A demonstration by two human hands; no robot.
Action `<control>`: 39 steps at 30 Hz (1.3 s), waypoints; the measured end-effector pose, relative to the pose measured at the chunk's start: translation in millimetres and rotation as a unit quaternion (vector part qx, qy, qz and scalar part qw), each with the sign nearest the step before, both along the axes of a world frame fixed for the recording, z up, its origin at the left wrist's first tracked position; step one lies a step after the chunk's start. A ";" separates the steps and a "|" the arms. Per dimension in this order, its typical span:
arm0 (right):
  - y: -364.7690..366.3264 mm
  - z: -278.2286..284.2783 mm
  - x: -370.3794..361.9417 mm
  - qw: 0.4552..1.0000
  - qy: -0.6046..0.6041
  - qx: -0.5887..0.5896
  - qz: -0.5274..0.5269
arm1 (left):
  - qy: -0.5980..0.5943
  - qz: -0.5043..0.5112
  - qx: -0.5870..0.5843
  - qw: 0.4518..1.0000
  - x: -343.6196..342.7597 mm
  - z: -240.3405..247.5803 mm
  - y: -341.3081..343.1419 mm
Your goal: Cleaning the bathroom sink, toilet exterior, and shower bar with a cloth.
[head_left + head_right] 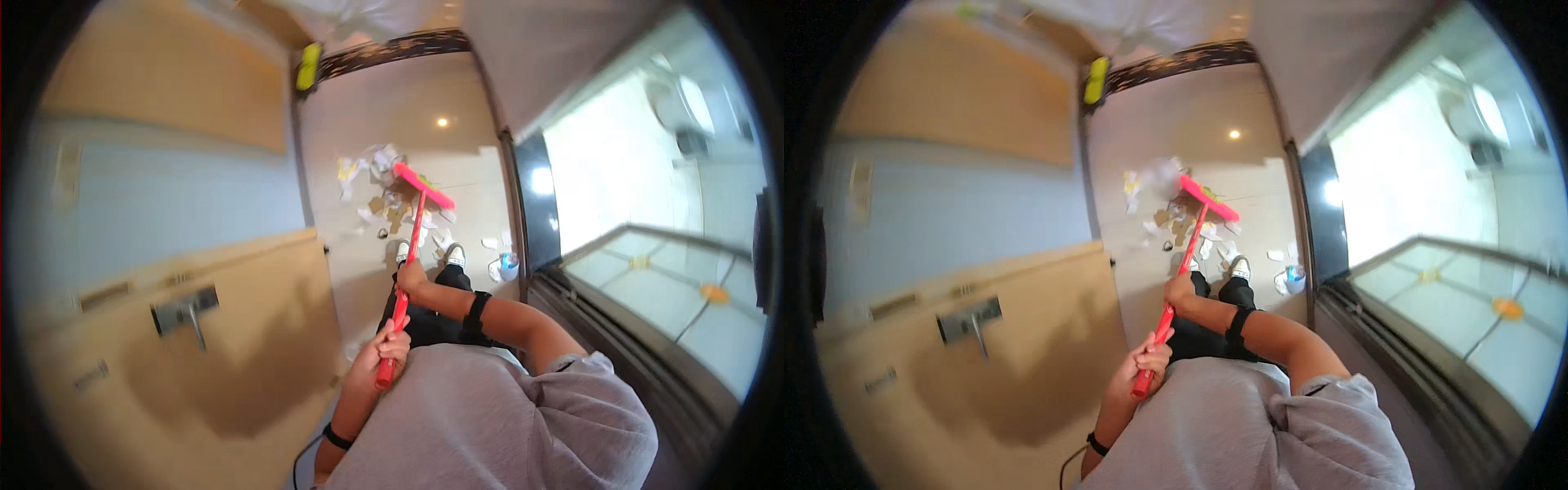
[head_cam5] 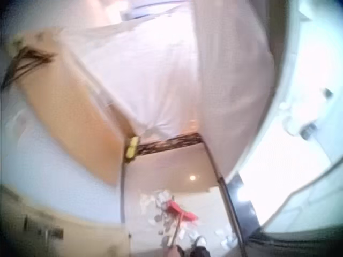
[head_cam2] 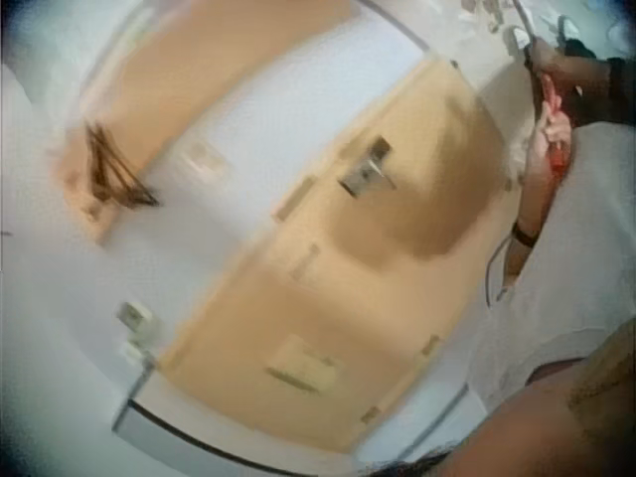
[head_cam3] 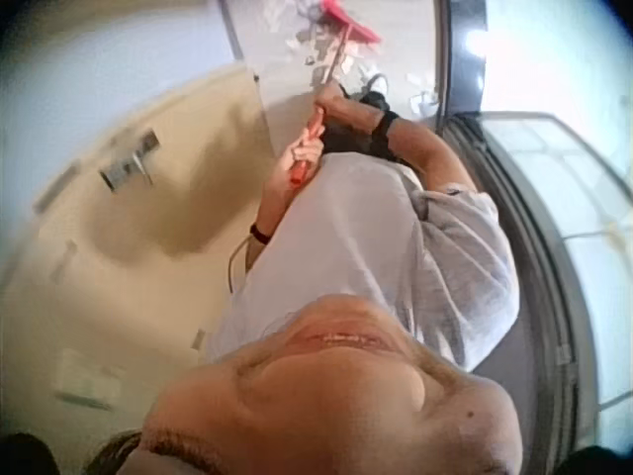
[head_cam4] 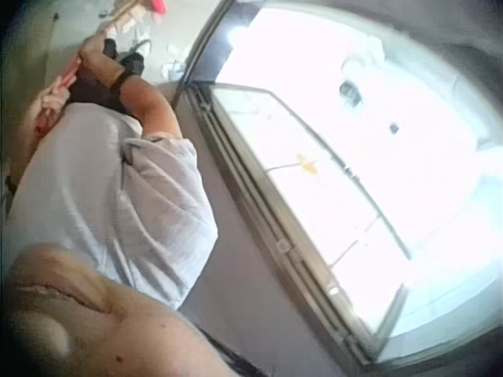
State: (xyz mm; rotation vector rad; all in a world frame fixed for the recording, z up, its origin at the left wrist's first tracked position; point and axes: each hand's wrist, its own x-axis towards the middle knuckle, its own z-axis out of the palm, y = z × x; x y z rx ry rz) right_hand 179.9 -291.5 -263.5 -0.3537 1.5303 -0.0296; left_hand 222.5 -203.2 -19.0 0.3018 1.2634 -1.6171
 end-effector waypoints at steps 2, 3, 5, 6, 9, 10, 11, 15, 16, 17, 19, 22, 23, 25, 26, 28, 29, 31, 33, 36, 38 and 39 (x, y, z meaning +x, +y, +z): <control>-12.4 2.8 -6.7 0.954 -0.103 -0.174 0.222 | 0.032 0.079 -0.038 0.996 -7.1 -10.3 8.4; -20.3 13.4 -0.1 0.962 -0.048 -0.163 0.211 | 0.060 0.127 -0.070 0.988 -6.5 -23.7 17.5; -43.4 -17.8 12.1 0.939 0.062 -0.222 0.255 | 0.099 0.169 -0.124 0.973 -8.0 -75.6 23.1; -50.0 -55.4 9.7 0.919 0.072 -0.252 0.293 | 0.077 0.176 -0.156 0.969 -13.5 -99.0 22.4; -33.5 -59.0 28.4 0.920 0.033 -0.184 0.346 | 0.020 0.244 -0.157 0.957 -32.6 -180.8 52.7; -55.8 -61.2 49.5 0.899 0.030 -0.197 0.390 | 0.008 0.254 -0.155 0.955 -13.1 -190.5 27.9; -70.6 -84.2 43.1 0.880 0.038 -0.208 0.426 | 0.031 0.259 -0.160 0.952 -22.9 -206.3 18.6; 5.6 -90.9 57.1 0.846 0.071 -0.196 0.490 | -0.007 0.294 -0.139 0.946 -29.4 -198.7 77.2; 28.7 -100.6 48.4 0.798 0.112 -0.230 0.546 | 0.014 0.288 -0.125 0.949 -33.0 -187.6 93.4; 46.8 -110.4 35.0 0.741 0.149 -0.263 0.599 | 0.034 0.283 -0.113 0.952 -37.1 -175.6 109.5; 83.9 -123.2 3.3 0.254 0.001 -0.459 0.851 | -0.076 0.231 -0.151 0.958 -40.5 -145.2 152.2; 176.7 -30.8 8.3 0.221 -0.101 -0.420 0.874 | 0.004 0.296 0.018 0.955 -55.4 -73.1 213.7; 186.5 -20.6 9.0 0.258 -0.141 -0.338 0.894 | -0.002 0.300 0.039 0.953 -61.5 -58.9 220.2; 199.2 -14.3 2.2 0.210 -0.182 -0.360 0.891 | -0.007 0.312 0.053 0.949 -65.6 -32.9 218.5; 202.6 -15.3 -2.9 0.172 -0.223 -0.375 0.883 | -0.023 0.312 0.072 0.947 -69.5 -20.9 214.8; 209.3 -9.3 -3.7 0.167 -0.248 -0.385 0.873 | -0.035 0.325 0.090 0.941 -77.4 -2.9 208.4; 206.7 -9.3 -4.8 0.172 -0.273 -0.395 0.860 | -0.063 0.334 0.107 0.935 -79.0 2.4 200.7; 187.7 -2.1 1.1 0.116 -0.330 -0.418 0.838 | -0.087 0.355 0.126 0.922 -75.7 17.1 183.4; 159.1 29.7 19.2 0.070 -0.341 -0.426 0.836 | -0.070 0.357 0.106 0.925 -59.5 31.0 168.1; 116.3 17.6 38.7 0.293 -0.299 -0.336 0.843 | -0.042 0.384 0.029 0.922 -43.5 26.5 142.9; 68.3 -28.4 44.2 0.673 -0.236 -0.129 0.689 | -0.033 0.397 -0.006 0.917 -22.5 24.5 106.4; 37.5 -56.0 48.9 0.814 -0.179 -0.013 0.553 | -0.021 0.405 -0.043 0.913 -8.9 21.0 82.3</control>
